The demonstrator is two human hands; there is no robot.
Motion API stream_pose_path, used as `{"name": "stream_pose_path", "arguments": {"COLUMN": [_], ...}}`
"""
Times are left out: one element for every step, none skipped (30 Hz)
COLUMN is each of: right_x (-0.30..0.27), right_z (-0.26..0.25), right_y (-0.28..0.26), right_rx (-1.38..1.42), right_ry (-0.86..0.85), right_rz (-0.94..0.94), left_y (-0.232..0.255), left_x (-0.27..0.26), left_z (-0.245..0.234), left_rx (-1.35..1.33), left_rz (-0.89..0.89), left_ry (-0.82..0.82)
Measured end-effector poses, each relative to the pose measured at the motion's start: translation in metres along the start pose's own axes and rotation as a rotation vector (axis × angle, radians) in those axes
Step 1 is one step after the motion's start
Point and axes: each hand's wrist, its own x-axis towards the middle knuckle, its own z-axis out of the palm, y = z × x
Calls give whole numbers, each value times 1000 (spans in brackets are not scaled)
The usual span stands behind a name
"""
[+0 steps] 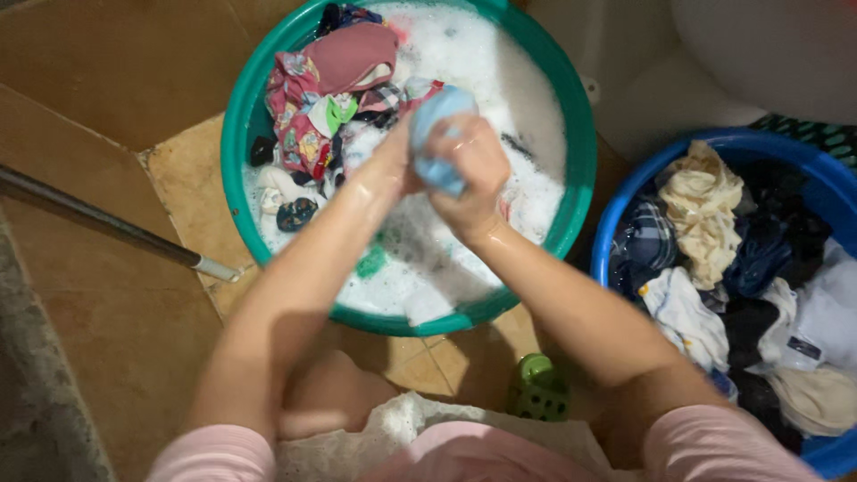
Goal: The person washes clothes by hand in a basin filled with soapy water, scrubbing various garments including shirts and undergarments, and then moving them into a second basin.
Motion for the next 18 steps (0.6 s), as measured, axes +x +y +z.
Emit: {"name": "stream_pose_path", "arguments": {"right_x": [1, -1, -4, -9, -17, -25, -34, -44, -53, -59, -60, -60, -58, -53, -49, -43, -35, -31], "right_z": [-6, -8, -9, -11, -13, -16, -19, -24, -28, -35, -47, -64, -88, -122, -157, -196, -229, -259], "right_y": [1, 2, 4, 4, 4, 5, 6, 9, 14, 23, 38, 53, 69, 87, 104, 118, 136, 151], "right_rx": [-27, -48, -69, -49, -30, -12, 13, 31, 50, 65, 80, 82, 91, 87, -3, 72, -86, -238], "right_ry": [-84, -161, -236, -268, -300, -333, -385, -439, -493, -541, -589, -633, -695, -755, -729, -644, -646, -630], "right_rz": [-142, -281, -422, -452, -482, -511, -553, -595, -637, -610, -581, -548, -363, -172, 83, 440, 810, 1181], "left_y": [8, 17, 16, 12, 7, -5, -21, -37, -54, -65, -75, -83, -90, -98, -105, -113, -118, -127], "left_x": [0, -4, -6, -9, -10, -6, -1, 8, 18, 27, 36, 47, 53, 64, 69, 73, 76, 79], "left_z": [-1, 0, 5, 10, 13, 16, 17, 17, 18, 18, 19, 25, 32, 44, 54, 64, 70, 76], "left_rx": [78, 160, 546, 933, 1301, 1518, 1678, 1802, 1801, 1721, 1572, 1357, 1098, 870, 677, 548, 517, 574], "left_rz": [-102, -204, -207, -222, -235, -267, -310, -339, -357, -369, -380, -375, -399, -414, -438, -462, -482, -447], "left_ry": [-17, -27, 45, 52, 25, -39, -101, -142, -155, -142, -117, -81, -52, -35, -17, 4, 34, 56]}}
